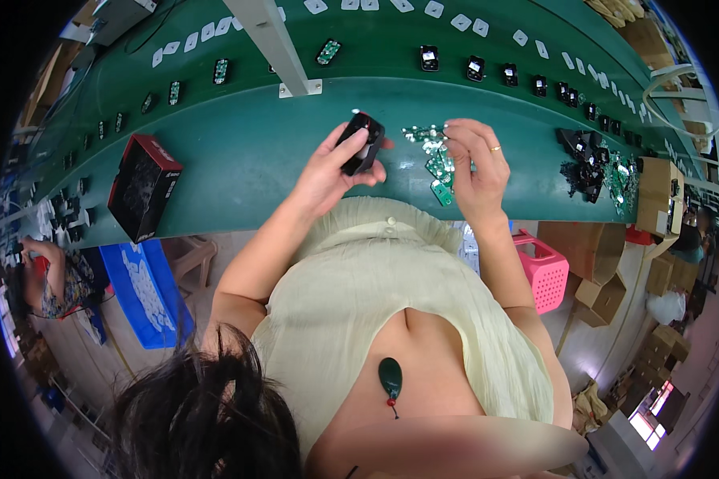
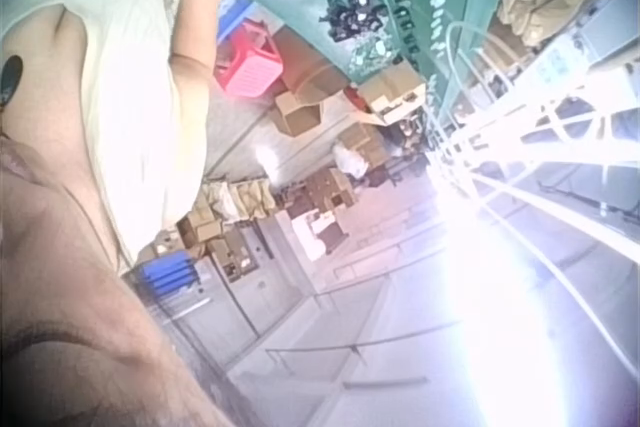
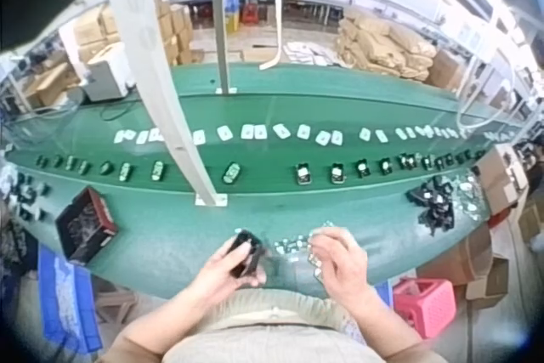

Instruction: The person assembles electronic circuit boards into black plastic casings by hand on a production line.

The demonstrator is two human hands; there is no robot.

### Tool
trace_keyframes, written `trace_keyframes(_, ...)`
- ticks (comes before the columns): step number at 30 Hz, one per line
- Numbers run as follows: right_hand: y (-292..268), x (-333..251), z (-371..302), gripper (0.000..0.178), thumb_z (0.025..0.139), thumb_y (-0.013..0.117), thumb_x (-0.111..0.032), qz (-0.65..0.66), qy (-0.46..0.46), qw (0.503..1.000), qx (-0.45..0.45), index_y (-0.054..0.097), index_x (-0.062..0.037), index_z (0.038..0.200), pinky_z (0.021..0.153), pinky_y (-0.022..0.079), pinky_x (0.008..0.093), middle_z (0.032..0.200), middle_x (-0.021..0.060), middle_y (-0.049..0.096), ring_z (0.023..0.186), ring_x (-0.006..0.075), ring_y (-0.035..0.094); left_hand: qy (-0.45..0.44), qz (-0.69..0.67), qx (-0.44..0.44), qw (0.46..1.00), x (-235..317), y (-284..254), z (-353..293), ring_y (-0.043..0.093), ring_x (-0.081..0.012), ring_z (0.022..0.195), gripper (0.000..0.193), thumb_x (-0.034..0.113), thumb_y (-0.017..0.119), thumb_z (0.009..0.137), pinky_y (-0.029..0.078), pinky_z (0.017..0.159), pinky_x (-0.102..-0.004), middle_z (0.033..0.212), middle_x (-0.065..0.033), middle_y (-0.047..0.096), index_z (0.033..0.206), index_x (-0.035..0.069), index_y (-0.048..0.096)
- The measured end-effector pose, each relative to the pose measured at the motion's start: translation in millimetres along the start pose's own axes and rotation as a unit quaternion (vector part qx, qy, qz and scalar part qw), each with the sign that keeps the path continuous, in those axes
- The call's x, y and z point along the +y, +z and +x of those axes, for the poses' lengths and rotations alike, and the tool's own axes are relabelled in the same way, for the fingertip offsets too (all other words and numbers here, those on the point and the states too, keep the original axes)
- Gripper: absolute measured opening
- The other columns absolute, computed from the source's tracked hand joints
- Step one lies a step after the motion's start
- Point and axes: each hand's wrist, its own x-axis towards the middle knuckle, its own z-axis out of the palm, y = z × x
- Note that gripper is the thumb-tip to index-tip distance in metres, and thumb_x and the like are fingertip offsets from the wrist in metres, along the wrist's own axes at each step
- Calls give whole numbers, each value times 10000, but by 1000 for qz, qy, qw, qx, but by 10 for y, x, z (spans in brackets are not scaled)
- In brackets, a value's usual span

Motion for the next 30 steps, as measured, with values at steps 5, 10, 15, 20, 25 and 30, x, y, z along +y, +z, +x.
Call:
trace_keyframes(5, 33, 96, -39, 180, 779, 514, 68, 118, -44, 989, -80, 591, -19, 916, 629, 491, 265, 984, 123, 572, 782, 188, 594, -72, 22, -223, 972, 127, 27, -146, 617, -218, 703, 258, 176, 491, 881, 528, 600, -309, 1029, -155, 544, 1077, 24, 421)
trace_keyframes(10, 180, -198, -63, 227, 868, 482, -15, 437, 302, 847, -22, 484, 7, 1093, 768, 452, 236, 1008, 103, 574, 880, 126, 554, -21, 52, -165, 985, -69, 133, -105, 607, -188, 722, 191, 144, 527, 854, 506, 635, -295, 982, -137, 562, 991, 25, 469)
trace_keyframes(15, 264, -120, -213, 144, 866, 514, -59, 389, 348, 848, -96, 516, -2, 998, 698, 478, 239, 938, 57, 581, 844, 100, 551, 39, 154, -99, 982, -92, 208, -107, 609, -164, 689, 201, 164, 542, 861, 521, 584, -273, 870, -96, 572, 977, 16, 471)
trace_keyframes(20, 131, -8, -100, 170, 874, 490, -57, 380, 352, 855, 31, 529, 1, 1029, 529, 482, 233, 870, 66, 579, 657, 114, 570, 52, 115, 37, 991, -85, 253, -36, 598, -173, 686, 197, 183, 483, 890, 496, 566, -265, 902, -97, 555, 981, 10, 454)
trace_keyframes(25, -69, -233, -12, 254, 869, 480, -28, 379, 320, 868, -28, 449, 22, 1117, 483, 446, 231, 806, 84, 556, 566, 110, 537, 59, 145, 74, 985, -121, 198, 29, 594, -166, 680, 200, 196, 455, 903, 489, 540, -256, 882, -97, 558, 988, 17, 432)
trace_keyframes(30, -14, -384, -2, 174, 841, 514, 11, 413, 309, 856, -46, 428, 15, 992, 485, 445, 226, 782, 87, 544, 579, 105, 537, 57, 155, 67, 984, -128, 200, 29, 592, -155, 681, 171, 171, 439, 908, 482, 529, -250, 858, -94, 574, 987, 19, 436)
